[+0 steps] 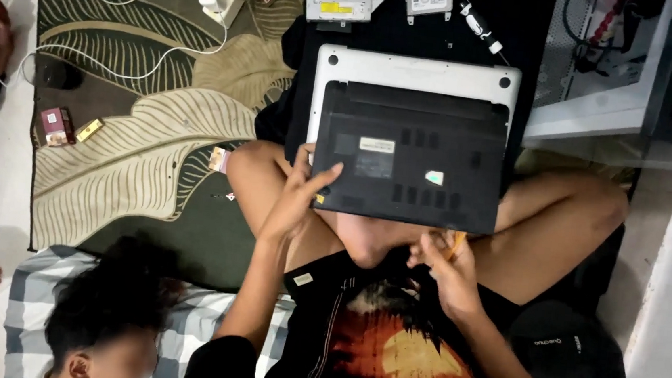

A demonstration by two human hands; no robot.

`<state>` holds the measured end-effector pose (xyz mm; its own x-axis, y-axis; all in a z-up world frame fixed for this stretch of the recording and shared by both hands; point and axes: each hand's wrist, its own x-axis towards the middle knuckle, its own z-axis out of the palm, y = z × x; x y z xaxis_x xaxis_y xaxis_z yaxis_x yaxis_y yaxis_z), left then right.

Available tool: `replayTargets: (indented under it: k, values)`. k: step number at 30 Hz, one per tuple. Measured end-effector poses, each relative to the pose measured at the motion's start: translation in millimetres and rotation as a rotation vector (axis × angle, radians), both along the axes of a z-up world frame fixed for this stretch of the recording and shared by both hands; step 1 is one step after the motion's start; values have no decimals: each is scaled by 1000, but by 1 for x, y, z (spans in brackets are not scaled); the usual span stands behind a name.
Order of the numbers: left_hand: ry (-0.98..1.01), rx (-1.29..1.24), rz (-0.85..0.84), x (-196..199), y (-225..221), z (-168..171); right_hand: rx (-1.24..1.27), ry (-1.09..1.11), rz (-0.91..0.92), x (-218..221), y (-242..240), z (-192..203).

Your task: Further disassembly of internal laptop parts, including removing the hard drive and internal frame.

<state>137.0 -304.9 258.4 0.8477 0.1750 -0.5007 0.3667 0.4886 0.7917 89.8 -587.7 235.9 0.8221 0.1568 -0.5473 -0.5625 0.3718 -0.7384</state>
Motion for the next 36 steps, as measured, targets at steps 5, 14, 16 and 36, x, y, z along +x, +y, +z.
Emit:
replayTargets:
  k: [5, 14, 16, 36]
  values:
    - [-18, 266, -91, 19, 7, 35, -431, -347, 68, -17, -22, -3]
    - [-118, 806, -199, 21, -1, 42, -911, -294, 25, 30, -64, -21]
    - [-116, 882, -206, 19, -4, 36, -1024, -458, 63, 55, -37, 25]
    - [-232, 1120, -78, 24, -6, -1, -1069, -718, 75, 97, -5, 36]
